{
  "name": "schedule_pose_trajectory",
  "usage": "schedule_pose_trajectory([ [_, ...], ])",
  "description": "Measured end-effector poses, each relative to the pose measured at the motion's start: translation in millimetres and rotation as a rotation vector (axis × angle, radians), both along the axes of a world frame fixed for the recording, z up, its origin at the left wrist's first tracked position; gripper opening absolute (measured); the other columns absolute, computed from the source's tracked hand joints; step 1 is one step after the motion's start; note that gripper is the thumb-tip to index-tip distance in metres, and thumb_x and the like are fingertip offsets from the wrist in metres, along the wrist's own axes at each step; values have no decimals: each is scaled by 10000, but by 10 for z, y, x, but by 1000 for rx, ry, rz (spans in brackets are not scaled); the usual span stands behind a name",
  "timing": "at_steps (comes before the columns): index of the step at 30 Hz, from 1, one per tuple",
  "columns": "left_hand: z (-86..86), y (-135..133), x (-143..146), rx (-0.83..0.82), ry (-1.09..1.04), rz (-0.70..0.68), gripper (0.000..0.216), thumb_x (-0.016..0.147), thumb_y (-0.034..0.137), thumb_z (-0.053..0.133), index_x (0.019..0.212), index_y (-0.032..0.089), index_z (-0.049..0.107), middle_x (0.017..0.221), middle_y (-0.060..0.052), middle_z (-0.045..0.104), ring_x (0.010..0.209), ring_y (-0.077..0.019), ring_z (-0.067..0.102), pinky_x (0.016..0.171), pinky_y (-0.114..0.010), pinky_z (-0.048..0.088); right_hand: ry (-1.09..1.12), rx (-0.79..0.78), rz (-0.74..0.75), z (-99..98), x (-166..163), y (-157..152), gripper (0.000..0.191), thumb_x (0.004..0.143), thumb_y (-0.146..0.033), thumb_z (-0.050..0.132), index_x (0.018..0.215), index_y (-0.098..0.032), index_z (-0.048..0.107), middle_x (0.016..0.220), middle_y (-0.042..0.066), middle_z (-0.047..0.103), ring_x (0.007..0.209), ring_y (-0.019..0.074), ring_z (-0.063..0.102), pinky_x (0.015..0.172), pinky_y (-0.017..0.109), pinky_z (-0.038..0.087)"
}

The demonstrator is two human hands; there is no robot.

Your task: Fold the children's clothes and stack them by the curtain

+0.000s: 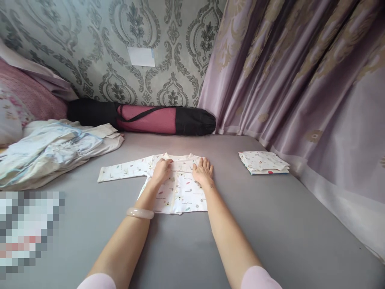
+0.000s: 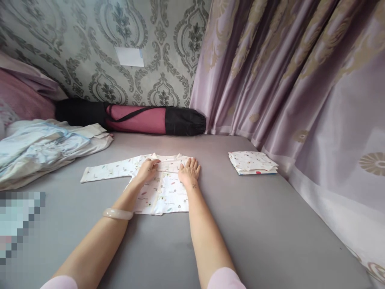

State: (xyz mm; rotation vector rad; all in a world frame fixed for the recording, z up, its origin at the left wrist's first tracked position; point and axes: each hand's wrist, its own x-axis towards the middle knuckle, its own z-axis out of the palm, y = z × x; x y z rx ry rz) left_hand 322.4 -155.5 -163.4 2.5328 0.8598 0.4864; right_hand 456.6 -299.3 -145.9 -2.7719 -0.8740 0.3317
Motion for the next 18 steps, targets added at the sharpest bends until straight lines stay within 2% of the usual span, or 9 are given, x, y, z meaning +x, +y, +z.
schedule_pose_trajectory([
  [3, 46, -76, -8, 91, 62, 39, 418, 842, 132, 415, 1189, 126, 648, 1038, -159, 592, 1024, -280, 570, 905, -373, 449, 3, -1, -4, 31, 5, -18, 646, 995, -406, 205, 1541, -64, 159, 1612, 161, 85, 1480, 280, 72, 1176, 480, 55],
  [5, 90, -158, 11, 140, 62, 62, 430, 829, 129, 436, 1218, 135, 619, 1178, -198, 559, 1113, -324, 526, 923, -433, 431, -24, 24, 35, 68, -31, -11, 626, 994, -388, 220, 1541, -87, 177, 1614, 155, 77, 1483, 279, 41, 1174, 502, 27],
  [7, 107, -247, 62, 203, 40, 12, 480, 804, 110, 454, 1268, 153, 572, 1317, -202, 506, 1211, -338, 469, 977, -460, 395, -52, 73, 153, 110, -96, 16, 598, 993, -365, 233, 1541, -128, 205, 1619, 128, 86, 1486, 266, 15, 1172, 512, -3],
  [9, 72, -319, 136, 239, 25, -112, 543, 791, 96, 455, 1329, 150, 505, 1352, -188, 513, 1268, -312, 446, 1038, -441, 359, -45, 116, 304, 139, -174, 57, 574, 991, -342, 230, 1538, -167, 229, 1621, 87, 112, 1488, 245, 7, 1174, 511, -14],
  [11, -7, -362, 206, 224, 23, -227, 573, 804, 102, 436, 1377, 107, 437, 1338, -202, 543, 1286, -291, 461, 1082, -431, 327, -6, 129, 406, 143, -243, 95, 569, 991, -328, 207, 1537, -171, 234, 1619, 55, 131, 1489, 230, 9, 1180, 503, -7],
  [13, -94, -376, 245, 194, 35, -268, 576, 822, 108, 410, 1395, 51, 397, 1365, -238, 520, 1320, -296, 447, 1112, -449, 296, 37, 111, 432, 121, -288, 119, 576, 992, -329, 182, 1541, -160, 218, 1618, 44, 136, 1488, 229, 25, 1184, 496, 9],
  [15, -143, -371, 243, 174, 50, -254, 563, 832, 101, 385, 1388, 14, 392, 1405, -268, 474, 1360, -307, 406, 1126, -466, 278, 50, 88, 432, 85, -310, 127, 575, 997, -343, 162, 1543, -172, 216, 1617, 43, 138, 1487, 236, 48, 1184, 497, 14],
  [18, -117, -344, 178, 144, 69, -188, 536, 849, 104, 377, 1375, 5, 411, 1431, -286, 436, 1387, -317, 367, 1118, -476, 298, 25, 69, 431, 37, -319, 126, 558, 1007, -390, 156, 1540, -243, 232, 1619, 43, 137, 1487, 249, 60, 1178, 511, 7],
])
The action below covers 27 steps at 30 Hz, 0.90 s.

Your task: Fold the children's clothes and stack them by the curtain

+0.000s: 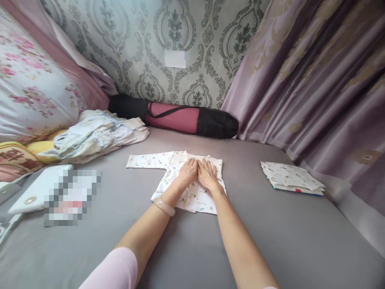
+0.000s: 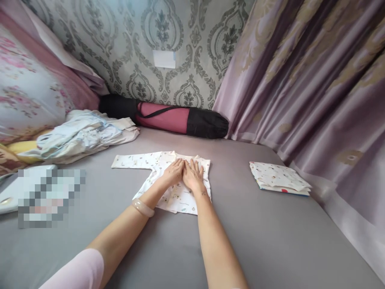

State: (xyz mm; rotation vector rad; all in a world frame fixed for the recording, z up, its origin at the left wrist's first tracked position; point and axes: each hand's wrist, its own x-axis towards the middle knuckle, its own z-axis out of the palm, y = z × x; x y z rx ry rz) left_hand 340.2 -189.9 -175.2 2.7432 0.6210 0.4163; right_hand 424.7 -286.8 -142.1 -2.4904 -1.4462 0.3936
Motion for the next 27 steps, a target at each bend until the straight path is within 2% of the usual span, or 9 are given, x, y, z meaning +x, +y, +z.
schedule_pose_trajectory([
  [3, 90, 60, -104, -49, 32, 42, 517, 844, 86, 390, 1356, 58, 461, 1454, -239, 436, 1392, -296, 363, 1112, -449, 320, -39, -14, 2, -19, -6, 5, 537, 1012, -440, 163, 1532, -324, 230, 1622, 43, 127, 1487, 260, 53, 1170, 525, 16],
  [6, 164, 165, -208, -154, 9, 61, 514, 796, 50, 430, 1286, 139, 558, 1428, -164, 500, 1346, -271, 430, 1116, -428, 322, -69, -44, 6, -24, -12, 19, 530, 1012, -461, 179, 1529, -352, 220, 1626, 46, 104, 1487, 266, 36, 1167, 528, 15],
  [10, 236, 359, -340, -245, -34, 117, 439, 750, 49, 500, 1114, 216, 679, 1232, -94, 664, 1175, -254, 582, 1056, -381, 389, -89, -70, 7, -32, -10, 37, 531, 1011, -459, 186, 1531, -355, 205, 1629, 43, 79, 1487, 266, 20, 1167, 533, 9],
  [14, 368, 611, -570, -309, -78, 249, 299, 780, 117, 555, 1018, 196, 718, 1050, -102, 728, 995, -254, 664, 911, -328, 473, -80, -55, 12, -32, -16, 41, 534, 1010, -449, 192, 1530, -335, 225, 1627, 55, 89, 1487, 263, 20, 1168, 527, 5],
  [16, 455, 752, -753, -330, -114, 361, 280, 809, 173, 569, 1052, 184, 709, 1057, -112, 722, 984, -256, 665, 883, -316, 477, -71, -48, 13, -29, -20, 42, 534, 1010, -443, 196, 1530, -328, 231, 1626, 58, 96, 1487, 260, 19, 1169, 523, -1],
  [20, 585, 995, -1194, -316, -134, 669, 309, 840, 210, 535, 1115, 162, 667, 1164, -156, 669, 1116, -304, 602, 959, -377, 430, -40, -50, 11, 3, -8, 44, 536, 1006, -443, 211, 1528, -324, 243, 1626, 53, 96, 1487, 258, 8, 1170, 519, -16],
  [24, 585, 1103, -1530, -323, -93, 1025, 363, 823, 241, 531, 1115, 50, 631, 1233, -319, 555, 1211, -460, 480, 941, -561, 389, 69, -79, 8, 133, 16, 32, 546, 1005, -432, 202, 1533, -299, 236, 1627, 66, 74, 1488, 238, -8, 1175, 501, -14],
  [27, 538, 1129, -1613, -356, -58, 1203, 363, 780, 237, 572, 1077, 36, 632, 1307, -351, 470, 1248, -485, 421, 934, -570, 385, 117, -95, -15, 272, -18, 66, 568, 1003, -429, 184, 1545, -261, 193, 1627, 82, 43, 1487, 222, -30, 1175, 501, -12],
])
